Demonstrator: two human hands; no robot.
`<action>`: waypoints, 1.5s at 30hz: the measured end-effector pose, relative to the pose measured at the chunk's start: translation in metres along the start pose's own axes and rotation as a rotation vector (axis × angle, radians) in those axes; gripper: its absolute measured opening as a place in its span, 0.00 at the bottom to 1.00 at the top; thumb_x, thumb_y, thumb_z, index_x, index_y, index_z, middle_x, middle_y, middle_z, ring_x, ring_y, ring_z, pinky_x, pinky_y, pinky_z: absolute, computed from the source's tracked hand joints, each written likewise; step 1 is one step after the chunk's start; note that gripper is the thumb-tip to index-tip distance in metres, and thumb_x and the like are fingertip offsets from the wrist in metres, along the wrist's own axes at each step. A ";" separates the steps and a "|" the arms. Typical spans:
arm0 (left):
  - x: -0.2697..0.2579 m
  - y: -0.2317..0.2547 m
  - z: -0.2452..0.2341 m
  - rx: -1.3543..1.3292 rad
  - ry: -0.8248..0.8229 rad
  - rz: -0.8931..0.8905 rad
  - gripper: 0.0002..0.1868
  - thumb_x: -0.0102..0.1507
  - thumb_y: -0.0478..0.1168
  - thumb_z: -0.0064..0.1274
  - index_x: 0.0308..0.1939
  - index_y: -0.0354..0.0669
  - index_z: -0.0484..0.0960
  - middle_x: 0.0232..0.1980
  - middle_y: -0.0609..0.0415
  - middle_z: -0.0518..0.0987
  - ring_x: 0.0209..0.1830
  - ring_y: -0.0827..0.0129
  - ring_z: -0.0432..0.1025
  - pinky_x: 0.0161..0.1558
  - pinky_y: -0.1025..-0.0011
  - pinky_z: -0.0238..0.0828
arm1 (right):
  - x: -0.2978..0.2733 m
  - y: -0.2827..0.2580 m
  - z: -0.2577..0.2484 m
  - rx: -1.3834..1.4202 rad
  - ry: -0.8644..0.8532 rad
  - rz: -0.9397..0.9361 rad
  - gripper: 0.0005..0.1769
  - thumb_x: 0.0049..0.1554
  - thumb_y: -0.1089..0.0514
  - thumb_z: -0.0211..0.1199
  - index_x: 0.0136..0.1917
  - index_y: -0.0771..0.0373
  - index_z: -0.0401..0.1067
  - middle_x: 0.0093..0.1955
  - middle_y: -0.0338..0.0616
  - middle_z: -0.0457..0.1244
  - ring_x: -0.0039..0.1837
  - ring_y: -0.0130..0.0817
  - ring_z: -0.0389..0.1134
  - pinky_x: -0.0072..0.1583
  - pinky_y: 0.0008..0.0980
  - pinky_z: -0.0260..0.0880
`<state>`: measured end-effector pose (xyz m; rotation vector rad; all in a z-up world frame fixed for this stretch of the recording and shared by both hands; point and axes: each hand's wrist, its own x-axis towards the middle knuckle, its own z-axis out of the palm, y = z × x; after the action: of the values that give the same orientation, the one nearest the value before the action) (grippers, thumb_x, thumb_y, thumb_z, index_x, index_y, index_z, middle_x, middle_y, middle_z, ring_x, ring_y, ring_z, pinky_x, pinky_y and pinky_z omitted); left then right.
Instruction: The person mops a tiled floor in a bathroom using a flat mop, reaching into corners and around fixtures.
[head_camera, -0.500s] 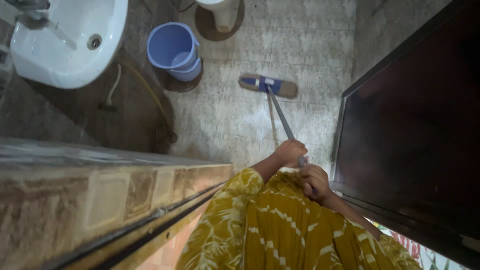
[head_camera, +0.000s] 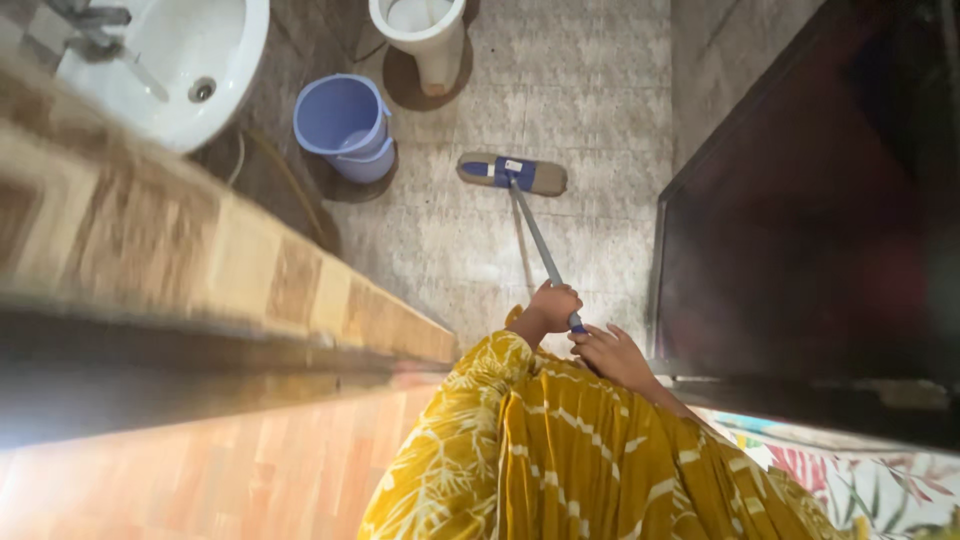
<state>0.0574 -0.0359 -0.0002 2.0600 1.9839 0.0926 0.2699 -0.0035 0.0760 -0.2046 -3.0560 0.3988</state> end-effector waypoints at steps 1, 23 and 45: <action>-0.007 0.016 -0.003 -0.031 0.019 -0.005 0.11 0.54 0.52 0.56 0.35 0.54 0.85 0.46 0.56 0.83 0.59 0.59 0.73 0.60 0.51 0.69 | -0.013 -0.003 -0.010 -0.005 -0.001 -0.007 0.11 0.59 0.49 0.60 0.54 0.49 0.74 0.65 0.29 0.64 0.73 0.33 0.60 0.70 0.52 0.57; -0.111 0.172 -0.055 -0.402 0.405 0.090 0.14 0.49 0.53 0.60 0.29 0.49 0.82 0.32 0.51 0.81 0.37 0.52 0.76 0.37 0.53 0.73 | -0.080 -0.058 -0.084 0.785 0.770 -0.694 0.18 0.58 0.53 0.63 0.36 0.71 0.67 0.38 0.53 0.67 0.43 0.49 0.73 0.50 0.49 0.77; -0.005 -0.099 -0.032 -0.537 0.135 -0.553 0.43 0.52 0.48 0.65 0.70 0.53 0.67 0.75 0.33 0.58 0.73 0.42 0.59 0.67 0.55 0.63 | 0.173 0.023 -0.050 0.581 0.200 -0.262 0.06 0.40 0.64 0.61 0.34 0.59 0.68 0.39 0.45 0.65 0.43 0.49 0.68 0.46 0.43 0.71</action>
<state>-0.0462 -0.0343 0.0069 1.1681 2.2199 0.5860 0.1048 0.0548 0.1246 0.1706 -2.5847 1.1278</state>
